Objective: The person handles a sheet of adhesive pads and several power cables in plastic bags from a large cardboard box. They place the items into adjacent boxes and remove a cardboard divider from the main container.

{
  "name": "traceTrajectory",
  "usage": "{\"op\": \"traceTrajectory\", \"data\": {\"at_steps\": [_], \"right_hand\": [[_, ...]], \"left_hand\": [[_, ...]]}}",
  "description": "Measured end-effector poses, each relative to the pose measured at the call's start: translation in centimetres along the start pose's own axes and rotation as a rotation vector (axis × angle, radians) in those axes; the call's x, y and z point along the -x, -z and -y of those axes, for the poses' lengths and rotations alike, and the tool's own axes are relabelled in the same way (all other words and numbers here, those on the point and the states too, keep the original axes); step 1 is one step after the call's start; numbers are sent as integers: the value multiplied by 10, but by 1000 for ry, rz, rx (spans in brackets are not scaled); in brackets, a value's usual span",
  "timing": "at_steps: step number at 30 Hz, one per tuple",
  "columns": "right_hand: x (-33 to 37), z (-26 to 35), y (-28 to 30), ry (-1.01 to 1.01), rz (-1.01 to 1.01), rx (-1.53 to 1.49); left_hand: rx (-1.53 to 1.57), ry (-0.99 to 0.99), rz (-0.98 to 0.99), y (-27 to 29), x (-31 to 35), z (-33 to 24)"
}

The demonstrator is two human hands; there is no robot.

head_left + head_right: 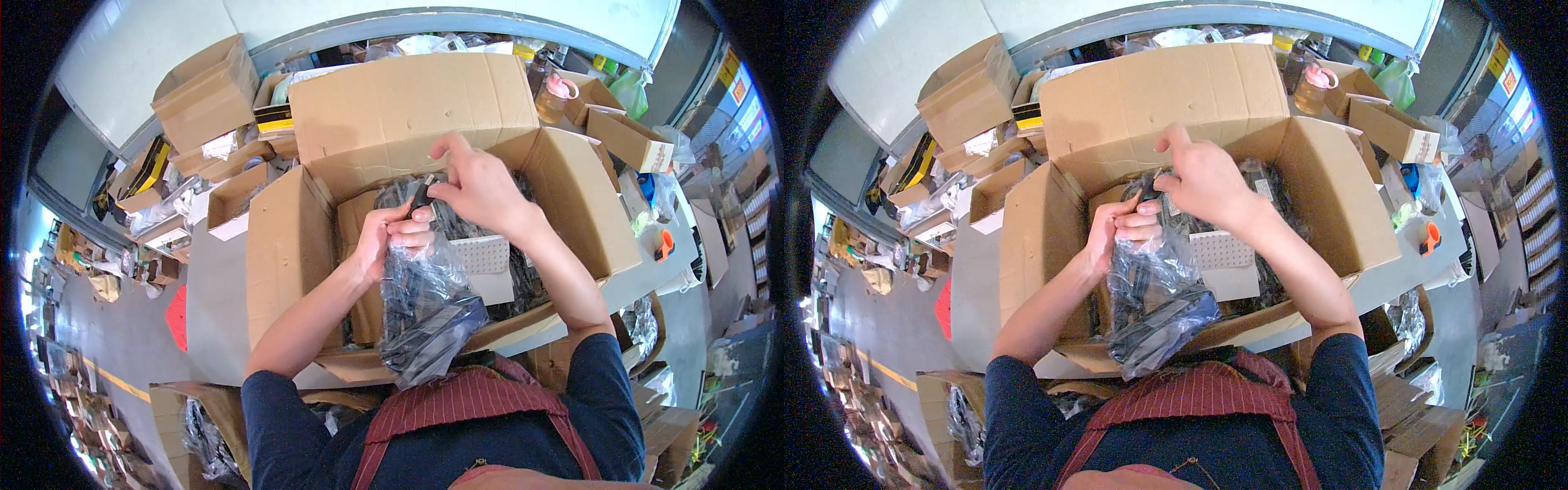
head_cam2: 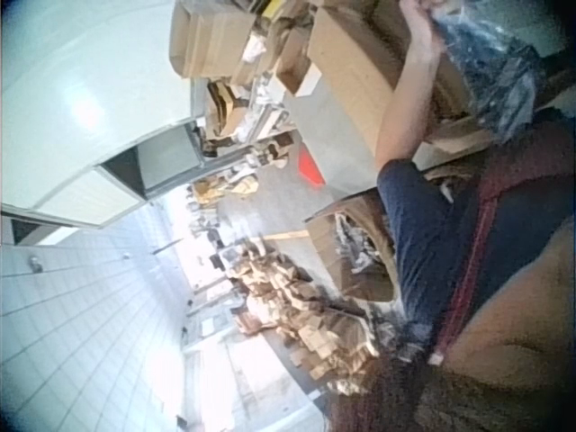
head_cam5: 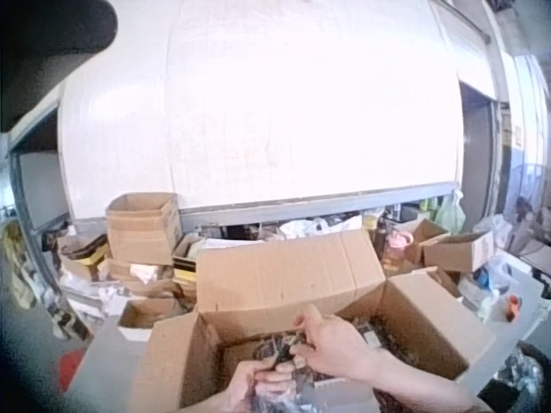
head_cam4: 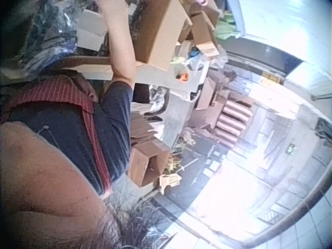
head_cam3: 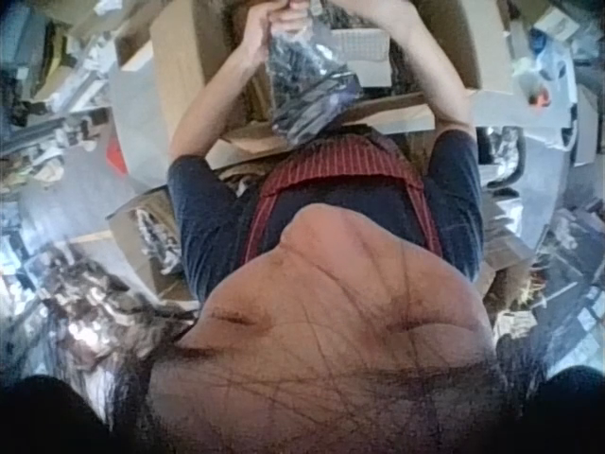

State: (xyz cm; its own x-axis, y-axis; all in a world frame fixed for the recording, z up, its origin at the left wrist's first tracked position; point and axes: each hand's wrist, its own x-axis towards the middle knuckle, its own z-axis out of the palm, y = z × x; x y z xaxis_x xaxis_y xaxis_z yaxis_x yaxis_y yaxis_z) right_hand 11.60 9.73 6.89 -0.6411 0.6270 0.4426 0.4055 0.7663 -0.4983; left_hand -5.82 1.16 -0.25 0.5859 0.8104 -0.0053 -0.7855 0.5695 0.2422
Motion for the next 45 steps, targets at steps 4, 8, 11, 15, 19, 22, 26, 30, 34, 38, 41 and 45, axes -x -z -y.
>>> {"op": "traceTrajectory", "data": {"at_steps": [4,8,11,15,19,22,26,30,34,38,41,45], "right_hand": [[-3,-15,15,-102,62,-186],[1,-34,12,-74,-52,-449],[5,-30,7,127,-125,-443],[5,-31,0,178,-141,-292],[1,-51,-2,2,-237,-354],[6,-72,-1,6,-249,-490],[11,-76,-4,-26,-184,-455],[17,-60,1,49,-66,-479],[29,-44,4,70,32,-448],[35,-23,-1,19,191,-552],[35,-18,0,67,353,-555],[31,-25,5,17,283,-615]], "left_hand": [[-42,28,34,-4,-1,3],[-60,-29,54,-11,1,6],[-102,-55,46,-11,2,6],[-125,-68,38,-10,3,4],[-151,-112,90,-20,13,7],[-286,-314,93,-45,30,4],[-419,-731,-22,-90,95,5],[-700,-1316,-404,-135,198,16],[-940,-1892,-817,-174,301,52],[-1234,-2101,-1174,-174,426,90],[-1317,-1489,-1999,-147,510,113],[-2179,563,-2362,-75,525,105]]}}
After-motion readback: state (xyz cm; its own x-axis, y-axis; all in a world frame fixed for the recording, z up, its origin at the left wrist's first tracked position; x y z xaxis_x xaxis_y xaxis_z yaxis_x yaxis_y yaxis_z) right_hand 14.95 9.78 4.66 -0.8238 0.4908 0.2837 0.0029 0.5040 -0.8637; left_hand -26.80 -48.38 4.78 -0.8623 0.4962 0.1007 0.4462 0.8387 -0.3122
